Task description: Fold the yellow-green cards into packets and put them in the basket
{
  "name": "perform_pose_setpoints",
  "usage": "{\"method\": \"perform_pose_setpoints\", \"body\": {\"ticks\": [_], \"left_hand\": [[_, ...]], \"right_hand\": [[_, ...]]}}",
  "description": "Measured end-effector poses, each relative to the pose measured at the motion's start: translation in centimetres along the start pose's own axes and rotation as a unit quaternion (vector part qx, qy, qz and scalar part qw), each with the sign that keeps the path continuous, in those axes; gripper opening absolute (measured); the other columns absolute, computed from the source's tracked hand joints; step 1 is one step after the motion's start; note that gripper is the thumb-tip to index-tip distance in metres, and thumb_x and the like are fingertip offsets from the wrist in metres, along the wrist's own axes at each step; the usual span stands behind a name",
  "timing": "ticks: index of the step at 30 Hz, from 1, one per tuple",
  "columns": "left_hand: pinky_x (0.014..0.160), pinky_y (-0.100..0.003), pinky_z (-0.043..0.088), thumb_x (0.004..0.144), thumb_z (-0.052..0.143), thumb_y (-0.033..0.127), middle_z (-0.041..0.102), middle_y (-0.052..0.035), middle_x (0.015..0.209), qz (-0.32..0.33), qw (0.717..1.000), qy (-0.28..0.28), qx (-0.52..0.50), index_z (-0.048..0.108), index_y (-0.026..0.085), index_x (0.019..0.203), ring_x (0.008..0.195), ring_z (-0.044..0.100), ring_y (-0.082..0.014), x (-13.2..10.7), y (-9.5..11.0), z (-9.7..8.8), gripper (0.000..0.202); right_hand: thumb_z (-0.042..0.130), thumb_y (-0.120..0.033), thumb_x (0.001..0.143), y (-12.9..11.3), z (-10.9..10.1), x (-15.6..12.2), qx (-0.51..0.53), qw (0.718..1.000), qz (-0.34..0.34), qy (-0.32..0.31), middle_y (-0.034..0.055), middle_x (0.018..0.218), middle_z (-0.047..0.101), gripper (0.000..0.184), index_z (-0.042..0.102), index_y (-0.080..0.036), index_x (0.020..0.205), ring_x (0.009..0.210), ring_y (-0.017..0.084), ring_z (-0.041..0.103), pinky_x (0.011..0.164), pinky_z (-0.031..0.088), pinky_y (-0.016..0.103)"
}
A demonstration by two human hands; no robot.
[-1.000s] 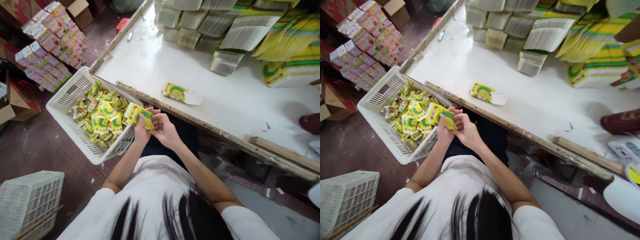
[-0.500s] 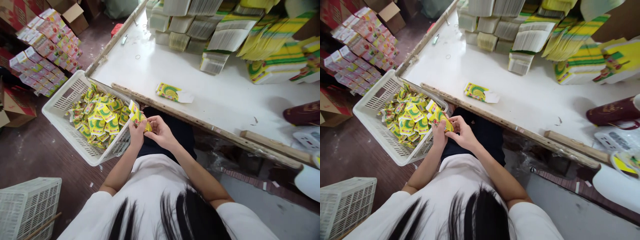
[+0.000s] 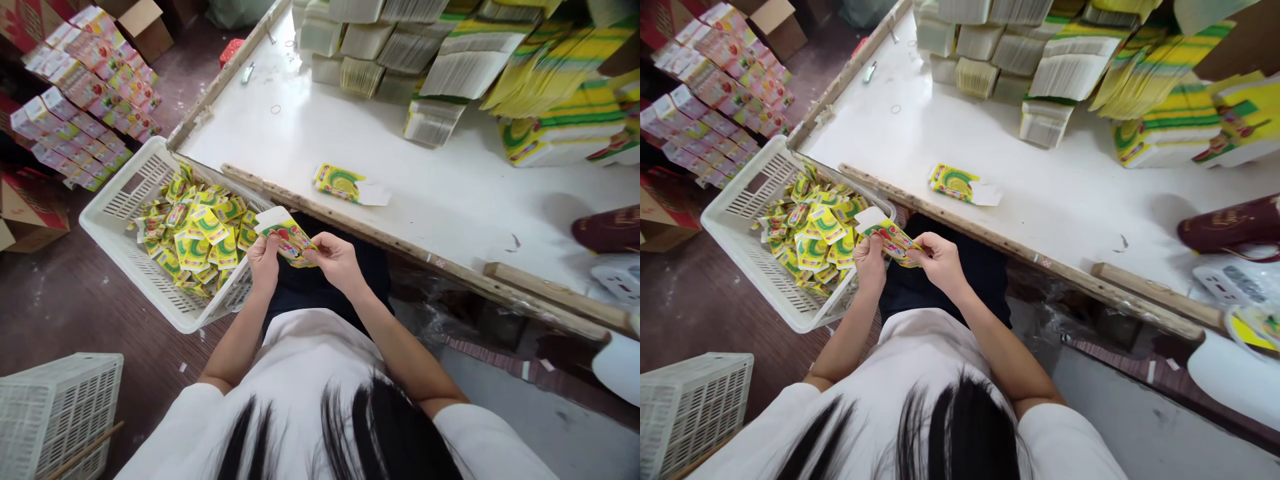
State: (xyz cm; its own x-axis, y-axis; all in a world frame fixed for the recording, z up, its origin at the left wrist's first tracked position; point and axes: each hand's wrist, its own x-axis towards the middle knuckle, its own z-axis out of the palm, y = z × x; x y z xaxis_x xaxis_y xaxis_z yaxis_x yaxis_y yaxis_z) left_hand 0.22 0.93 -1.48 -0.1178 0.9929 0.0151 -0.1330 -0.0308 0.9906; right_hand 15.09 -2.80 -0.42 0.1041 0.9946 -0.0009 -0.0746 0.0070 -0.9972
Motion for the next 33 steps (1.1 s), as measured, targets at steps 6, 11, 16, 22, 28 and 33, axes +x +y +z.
{"method": "perform_pose_setpoints", "body": {"ticks": [6,11,16,22,28,33], "left_hand": [[0.108,-0.038,0.044,0.087,0.061,0.061,0.057,-0.0094,0.142,0.212,0.966,-0.033,0.145,0.054,0.027,0.138,0.130,0.055,-0.0255,0.2,4.8,-2.2,0.062],[0.114,-0.048,0.039,0.057,0.087,0.060,0.050,-0.0168,0.148,0.184,0.898,-0.247,0.314,0.045,0.021,0.144,0.137,0.048,-0.0349,0.3,6.3,-2.4,0.104],[0.082,-0.034,0.053,0.072,0.079,0.050,0.070,-0.0074,0.105,0.056,0.898,-0.278,0.336,0.056,0.020,0.121,0.093,0.068,-0.0238,-0.5,3.3,-1.1,0.061],[0.081,-0.033,0.052,0.064,0.086,0.048,0.067,-0.0050,0.107,0.122,0.905,-0.207,0.352,0.048,0.023,0.123,0.094,0.067,-0.0236,-1.8,2.1,-0.2,0.075],[0.093,-0.037,0.051,0.074,0.079,0.039,0.057,-0.0126,0.135,0.204,0.896,-0.201,0.341,0.034,0.025,0.140,0.114,0.063,-0.0253,-1.9,2.3,-0.2,0.081],[0.094,-0.036,0.052,0.077,0.077,0.034,0.054,-0.0130,0.137,0.244,0.877,-0.244,0.334,0.031,0.026,0.143,0.117,0.062,-0.0249,-2.0,2.0,-0.2,0.081]], "right_hand": [[0.059,-0.028,0.095,-1.6,-2.1,0.3,-0.286,0.937,-0.189,0.066,0.0044,0.082,0.068,0.020,0.078,-0.028,0.094,0.079,0.019,0.061,0.075,0.049,0.035],[0.056,-0.025,0.097,-2.0,-1.2,-0.2,-0.340,0.903,-0.258,-0.050,0.0036,0.092,0.071,0.026,0.077,-0.039,0.103,0.095,0.023,0.060,0.099,0.044,0.045],[0.063,-0.047,0.091,-2.4,-0.9,-1.2,-0.277,0.927,-0.248,0.052,0.0062,0.134,0.061,0.036,0.066,-0.037,0.126,0.133,0.033,0.046,0.120,0.025,0.057],[0.052,-0.061,0.093,-2.0,-0.5,-1.1,-0.039,0.998,-0.056,0.016,0.0104,0.121,0.069,0.052,0.063,-0.023,0.125,0.115,0.030,0.063,0.103,0.050,0.048],[0.068,-0.059,0.082,-2.2,0.0,-0.7,0.156,0.980,0.066,-0.104,0.0062,0.113,0.073,0.052,0.066,-0.024,0.120,0.109,0.026,0.067,0.101,0.052,0.044],[0.079,-0.043,0.074,-2.8,-0.3,-0.6,0.212,0.961,0.129,-0.122,0.0045,0.119,0.072,0.055,0.064,-0.026,0.124,0.114,0.026,0.066,0.102,0.052,0.042]]}}
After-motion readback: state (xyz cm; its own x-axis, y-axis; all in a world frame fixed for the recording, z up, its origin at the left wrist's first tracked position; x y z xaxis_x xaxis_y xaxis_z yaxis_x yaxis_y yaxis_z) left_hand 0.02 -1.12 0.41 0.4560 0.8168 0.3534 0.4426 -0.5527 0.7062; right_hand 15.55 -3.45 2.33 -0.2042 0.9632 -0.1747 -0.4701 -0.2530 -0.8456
